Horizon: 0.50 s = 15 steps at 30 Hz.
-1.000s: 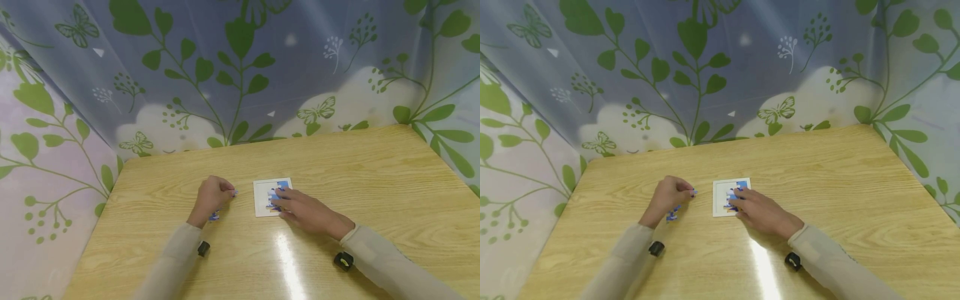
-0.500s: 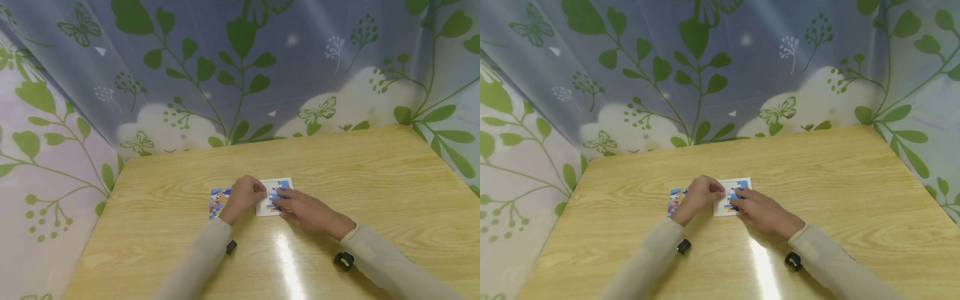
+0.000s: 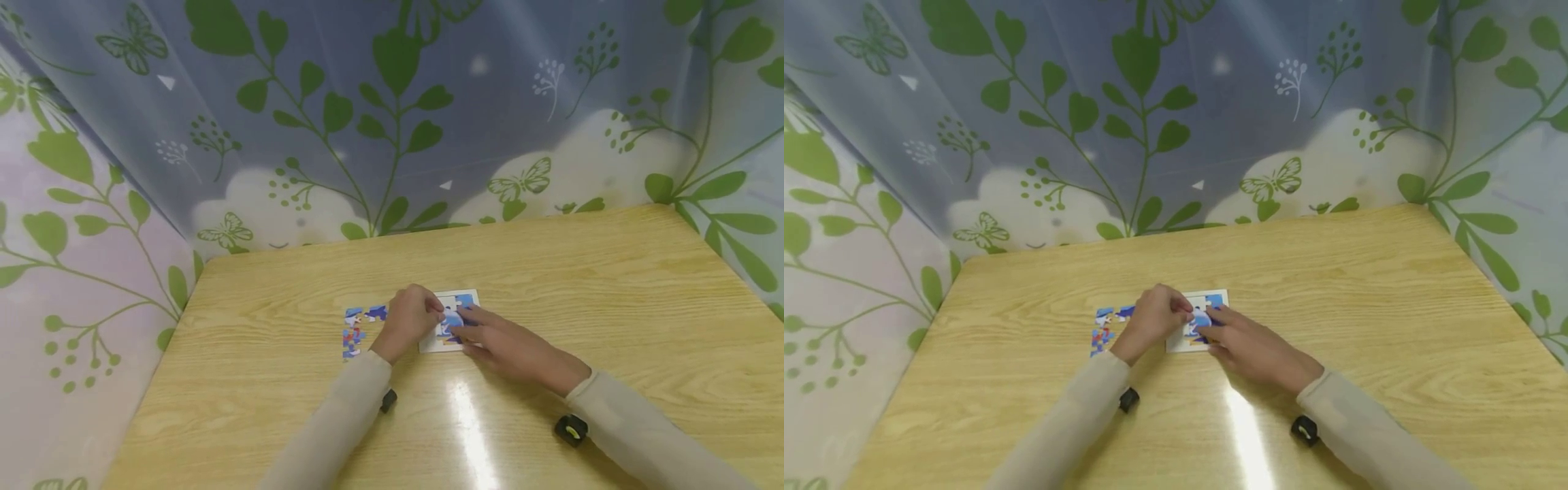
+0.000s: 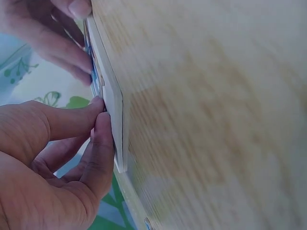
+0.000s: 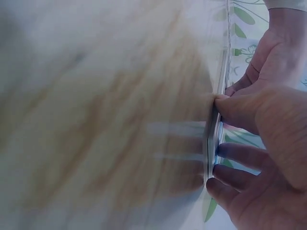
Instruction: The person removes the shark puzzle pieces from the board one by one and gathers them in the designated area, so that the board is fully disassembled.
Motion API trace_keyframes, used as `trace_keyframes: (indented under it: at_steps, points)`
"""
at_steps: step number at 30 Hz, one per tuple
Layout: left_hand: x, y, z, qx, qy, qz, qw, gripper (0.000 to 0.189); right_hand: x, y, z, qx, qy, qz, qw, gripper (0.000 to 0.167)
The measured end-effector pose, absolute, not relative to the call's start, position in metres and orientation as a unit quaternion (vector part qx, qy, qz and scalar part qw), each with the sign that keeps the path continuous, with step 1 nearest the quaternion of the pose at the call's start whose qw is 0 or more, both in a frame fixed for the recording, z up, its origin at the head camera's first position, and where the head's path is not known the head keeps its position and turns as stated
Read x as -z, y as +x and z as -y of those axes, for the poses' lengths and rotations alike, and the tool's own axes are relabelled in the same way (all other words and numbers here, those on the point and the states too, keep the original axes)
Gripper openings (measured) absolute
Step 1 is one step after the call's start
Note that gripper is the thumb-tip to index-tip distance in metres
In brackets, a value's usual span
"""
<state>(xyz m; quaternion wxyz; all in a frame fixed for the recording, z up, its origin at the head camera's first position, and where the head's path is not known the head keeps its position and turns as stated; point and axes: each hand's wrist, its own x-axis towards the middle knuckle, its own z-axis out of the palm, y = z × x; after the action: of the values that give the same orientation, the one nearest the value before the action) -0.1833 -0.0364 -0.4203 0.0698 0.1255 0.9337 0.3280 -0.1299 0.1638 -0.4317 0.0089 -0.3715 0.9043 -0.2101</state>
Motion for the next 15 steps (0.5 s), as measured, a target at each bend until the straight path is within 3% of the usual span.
trace_keyframes:
  at_steps: [15]
  points:
    - [0.4177,-0.1823,0.0340,-0.341,0.120,-0.929,0.080,0.003,0.4292,-0.1235,-0.1686,0.203,-0.370,-0.907,0.009,0.036]
